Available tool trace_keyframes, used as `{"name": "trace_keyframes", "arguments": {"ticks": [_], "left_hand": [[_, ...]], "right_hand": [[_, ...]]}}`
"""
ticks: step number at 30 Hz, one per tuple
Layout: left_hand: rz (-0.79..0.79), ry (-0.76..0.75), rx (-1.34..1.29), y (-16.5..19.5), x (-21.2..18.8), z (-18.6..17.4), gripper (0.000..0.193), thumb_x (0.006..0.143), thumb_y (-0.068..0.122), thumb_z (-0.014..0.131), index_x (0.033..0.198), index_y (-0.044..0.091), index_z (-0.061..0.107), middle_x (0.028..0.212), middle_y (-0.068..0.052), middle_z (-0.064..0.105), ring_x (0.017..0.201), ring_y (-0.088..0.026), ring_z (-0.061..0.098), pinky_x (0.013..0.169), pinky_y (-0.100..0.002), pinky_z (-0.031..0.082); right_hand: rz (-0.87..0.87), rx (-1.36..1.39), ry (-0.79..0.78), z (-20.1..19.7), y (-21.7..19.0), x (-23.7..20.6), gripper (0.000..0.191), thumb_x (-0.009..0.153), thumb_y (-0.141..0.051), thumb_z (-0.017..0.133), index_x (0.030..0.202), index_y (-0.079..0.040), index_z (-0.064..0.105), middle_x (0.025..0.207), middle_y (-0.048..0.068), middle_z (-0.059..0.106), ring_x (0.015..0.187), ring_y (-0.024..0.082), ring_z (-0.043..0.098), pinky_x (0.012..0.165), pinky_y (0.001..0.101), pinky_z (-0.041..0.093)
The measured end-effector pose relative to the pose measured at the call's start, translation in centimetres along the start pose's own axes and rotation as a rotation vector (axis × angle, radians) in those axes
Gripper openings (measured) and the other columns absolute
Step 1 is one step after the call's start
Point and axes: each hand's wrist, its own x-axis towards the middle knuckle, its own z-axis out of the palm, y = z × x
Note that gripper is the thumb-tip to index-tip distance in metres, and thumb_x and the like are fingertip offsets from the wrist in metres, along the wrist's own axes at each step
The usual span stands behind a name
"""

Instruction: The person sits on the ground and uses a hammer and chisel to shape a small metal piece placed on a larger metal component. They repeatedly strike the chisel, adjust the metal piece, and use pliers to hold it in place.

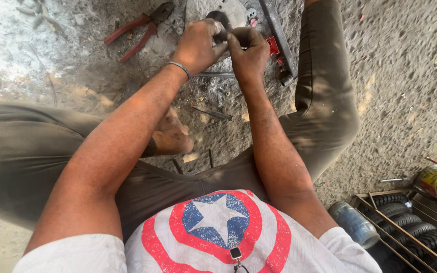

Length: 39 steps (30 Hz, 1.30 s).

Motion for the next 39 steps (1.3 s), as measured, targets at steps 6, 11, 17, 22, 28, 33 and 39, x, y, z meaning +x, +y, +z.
{"name": "trace_keyframes", "arguments": {"ticks": [6,11,17,22,28,33,39], "left_hand": [[-0.170,-0.185,0.053,4.3,1.1,-8.4,0.026,0.089,0.022,0.084,0.105,0.003,0.076,0.088,-0.014,0.071,0.080,-0.029,0.071,0.078,-0.040,0.057],[-0.018,-0.101,-0.026,9.9,-1.6,-16.9,0.012,0.106,0.013,0.074,0.107,0.002,0.073,0.092,-0.010,0.071,0.082,-0.018,0.068,0.075,-0.034,0.058],[-0.299,-0.176,0.289,9.1,-1.2,-16.7,0.018,0.100,0.023,0.077,0.101,0.005,0.074,0.084,-0.012,0.071,0.073,-0.024,0.067,0.070,-0.041,0.055],[-0.018,-0.200,0.533,5.5,0.7,-13.5,0.032,0.096,0.031,0.078,0.105,0.001,0.072,0.093,-0.019,0.071,0.084,-0.032,0.070,0.077,-0.046,0.056],[0.010,-0.157,0.498,4.0,0.3,-12.9,0.034,0.090,0.029,0.080,0.105,0.001,0.070,0.102,-0.021,0.070,0.096,-0.037,0.070,0.084,-0.048,0.055],[-0.124,-0.246,0.515,2.9,0.0,-13.2,0.032,0.090,0.029,0.080,0.102,0.001,0.070,0.104,-0.021,0.069,0.100,-0.039,0.068,0.085,-0.049,0.055],[-0.177,-0.351,0.551,2.5,0.2,-12.0,0.031,0.090,0.026,0.075,0.103,0.000,0.069,0.100,-0.019,0.069,0.094,-0.035,0.070,0.085,-0.047,0.056]], "right_hand": [[-0.089,-0.219,-0.068,0.0,1.3,0.5,0.013,0.091,-0.001,0.076,0.095,-0.007,0.066,0.090,0.006,0.072,0.077,0.015,0.073,0.071,0.0296,0.066],[-0.288,-0.207,-0.046,-0.1,0.9,0.8,0.017,0.090,0.001,0.080,0.096,-0.008,0.066,0.096,0.007,0.071,0.082,0.015,0.072,0.074,0.0295,0.066],[-0.402,-0.099,-0.010,-0.5,1.6,1.5,0.017,0.094,0.004,0.076,0.100,-0.007,0.065,0.093,0.005,0.070,0.075,0.013,0.070,0.064,0.0265,0.064],[-0.215,-0.236,-0.247,2.3,2.7,0.0,0.019,0.091,0.003,0.075,0.093,-0.009,0.060,0.086,0.004,0.069,0.071,0.011,0.068,0.062,0.0243,0.061],[-0.082,-0.283,-0.249,2.2,1.5,0.1,0.016,0.092,0.004,0.072,0.092,-0.009,0.062,0.078,0.006,0.068,0.065,0.013,0.063,0.055,0.0267,0.054],[-0.374,-0.086,-0.047,1.3,-0.9,-0.4,0.015,0.095,0.002,0.073,0.097,-0.005,0.060,0.084,0.011,0.064,0.070,0.017,0.063,0.062,0.0304,0.053],[-0.418,-0.141,-0.002,1.4,-0.6,-0.6,0.015,0.094,0.000,0.074,0.095,-0.004,0.060,0.086,0.009,0.067,0.073,0.018,0.068,0.065,0.0297,0.056]]}}
